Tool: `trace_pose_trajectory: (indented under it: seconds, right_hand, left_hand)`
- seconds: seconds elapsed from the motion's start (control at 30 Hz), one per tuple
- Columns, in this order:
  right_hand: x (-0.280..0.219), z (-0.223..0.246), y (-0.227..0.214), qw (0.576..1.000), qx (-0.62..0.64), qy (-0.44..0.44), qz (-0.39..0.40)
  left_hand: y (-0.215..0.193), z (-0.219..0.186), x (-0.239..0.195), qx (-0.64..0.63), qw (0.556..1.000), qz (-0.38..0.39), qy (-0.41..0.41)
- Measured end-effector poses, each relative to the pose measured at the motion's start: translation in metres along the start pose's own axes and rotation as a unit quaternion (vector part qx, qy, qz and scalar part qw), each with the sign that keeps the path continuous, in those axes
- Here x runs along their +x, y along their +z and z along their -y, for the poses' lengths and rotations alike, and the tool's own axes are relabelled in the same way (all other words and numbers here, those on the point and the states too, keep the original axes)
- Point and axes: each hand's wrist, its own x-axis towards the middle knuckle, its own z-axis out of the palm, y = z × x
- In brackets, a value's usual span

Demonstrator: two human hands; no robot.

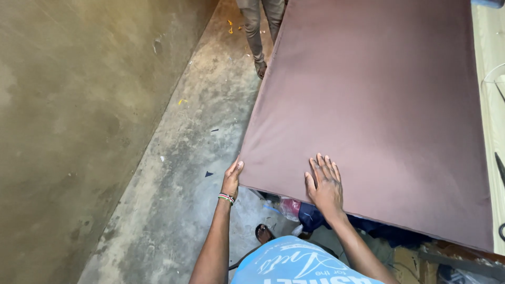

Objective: Spreading, smoothing, and folding a large piece of brown fabric on a cutting table

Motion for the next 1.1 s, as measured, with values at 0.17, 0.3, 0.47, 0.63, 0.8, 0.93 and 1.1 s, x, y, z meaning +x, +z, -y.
trace_pose_trajectory:
  seconds: [0.17, 0.3, 0.47, 0.63, 0.8, 0.93, 1.1]
  right_hand:
    - [0.005, -0.002, -0.001, 1.000, 0.012, -0.002, -0.015]
    - [0.005, -0.003, -0.007, 0.999, 0.027, -0.004, -0.033]
    - [0.011, 0.003, -0.013, 0.998, 0.049, 0.001, -0.049]
    - [0.007, 0.010, -0.007, 0.997, 0.049, -0.006, -0.056]
    - [0.006, 0.013, 0.005, 0.999, 0.019, 0.021, -0.038]
    - [0.004, 0.026, 0.012, 0.995, 0.045, 0.078, -0.032]
    - [-0.013, 0.045, 0.016, 0.996, 0.035, 0.075, -0.036]
  left_hand:
    - [0.007, -0.006, -0.001, 0.000, 1.000, -0.017, 0.000]
    - [0.009, -0.001, -0.003, -0.005, 1.000, -0.031, 0.002]
    - [0.001, -0.002, 0.003, 0.010, 1.000, -0.027, -0.003]
    - [-0.005, 0.001, -0.002, 0.012, 1.000, -0.013, 0.021]
    - [-0.019, -0.003, 0.007, 0.053, 0.997, 0.046, 0.043]
    - [-0.030, -0.013, 0.006, 0.121, 0.985, 0.100, 0.069]
    - [-0.029, -0.005, 0.006, 0.101, 0.983, 0.127, 0.090]
